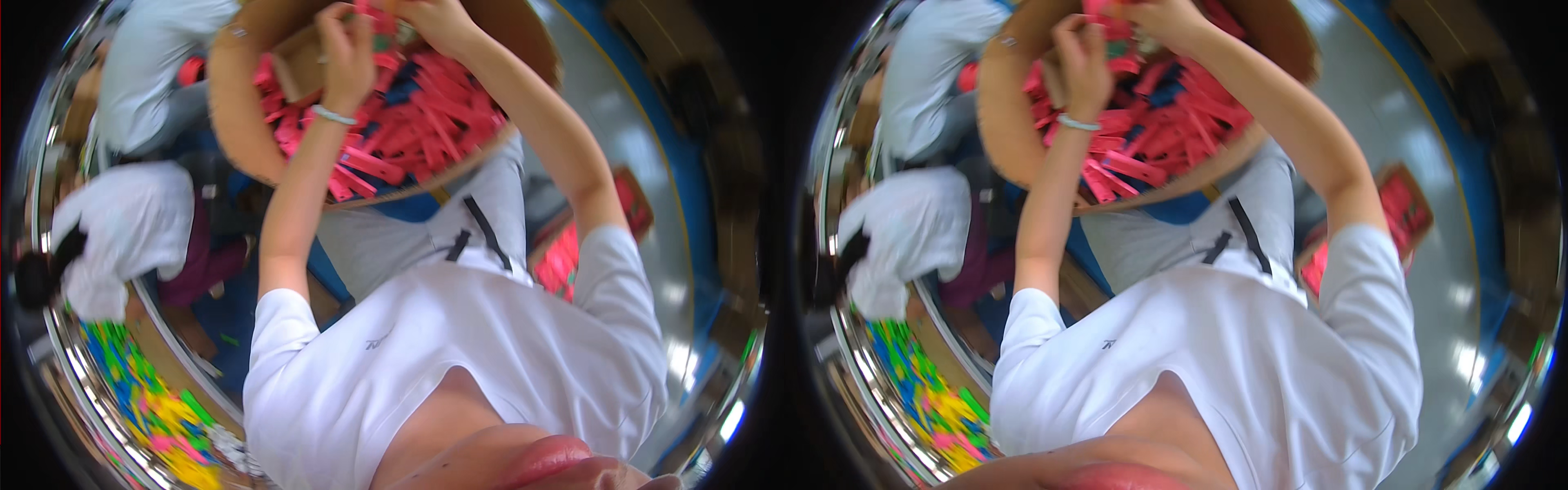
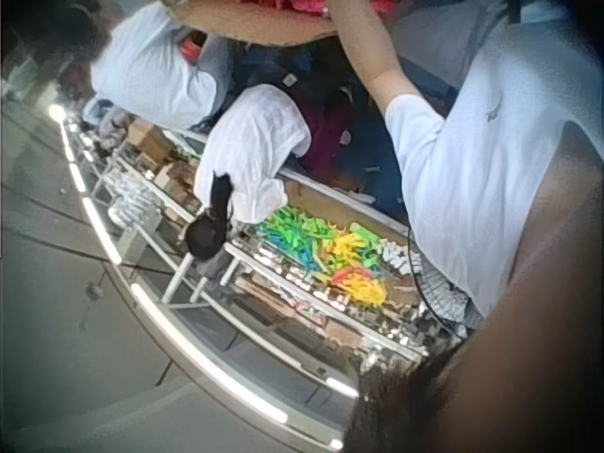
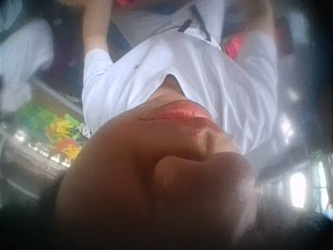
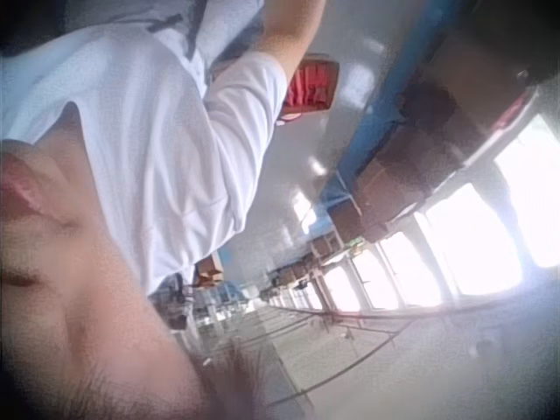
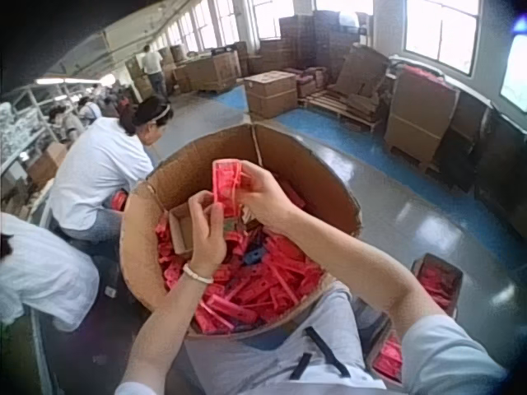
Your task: The person assembles small electronic modules into pink plastic shells by hand, taking the modules from a cardboard box and inserting them into the housings.
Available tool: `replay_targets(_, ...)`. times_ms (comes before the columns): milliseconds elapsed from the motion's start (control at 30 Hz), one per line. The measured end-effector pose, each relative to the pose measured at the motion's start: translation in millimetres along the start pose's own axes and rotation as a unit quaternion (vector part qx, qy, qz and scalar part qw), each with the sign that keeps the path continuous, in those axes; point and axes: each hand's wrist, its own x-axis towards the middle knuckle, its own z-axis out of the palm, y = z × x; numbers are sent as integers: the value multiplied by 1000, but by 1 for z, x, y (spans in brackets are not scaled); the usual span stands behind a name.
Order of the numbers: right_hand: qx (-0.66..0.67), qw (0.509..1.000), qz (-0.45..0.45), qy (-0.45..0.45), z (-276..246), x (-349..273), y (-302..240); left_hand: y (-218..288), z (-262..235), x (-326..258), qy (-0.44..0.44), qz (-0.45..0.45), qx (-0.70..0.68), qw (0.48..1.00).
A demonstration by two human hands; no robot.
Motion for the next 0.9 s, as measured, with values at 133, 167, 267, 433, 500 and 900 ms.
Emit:
replay_targets(133, -90, 988, -121, 16, -49, -58, -78, 63, 30, -2, -181, -103, -362, 909)
replay_targets(167, -153, 973, -168, 35, -72, -83, -105, 81, 42, -6, -211, -73, -385, 896)
replay_targets(267, -328, 907, -182, 190, -130, -197, -173, 91, 49, -14, -286, -46, -377, 880)
replay_targets(433, -612, 719, 161, 286, -243, -451, -161, 77, 46, -22, -442, -92, -250, 856)
replay_targets(500, -483, 747, 350, 295, -195, -463, -124, 47, 36, -25, -444, -148, -263, 844)
replay_targets(900, -520, 736, 420, 110, -221, -559, -51, -109, 54, -30, -521, -116, 183, 826)
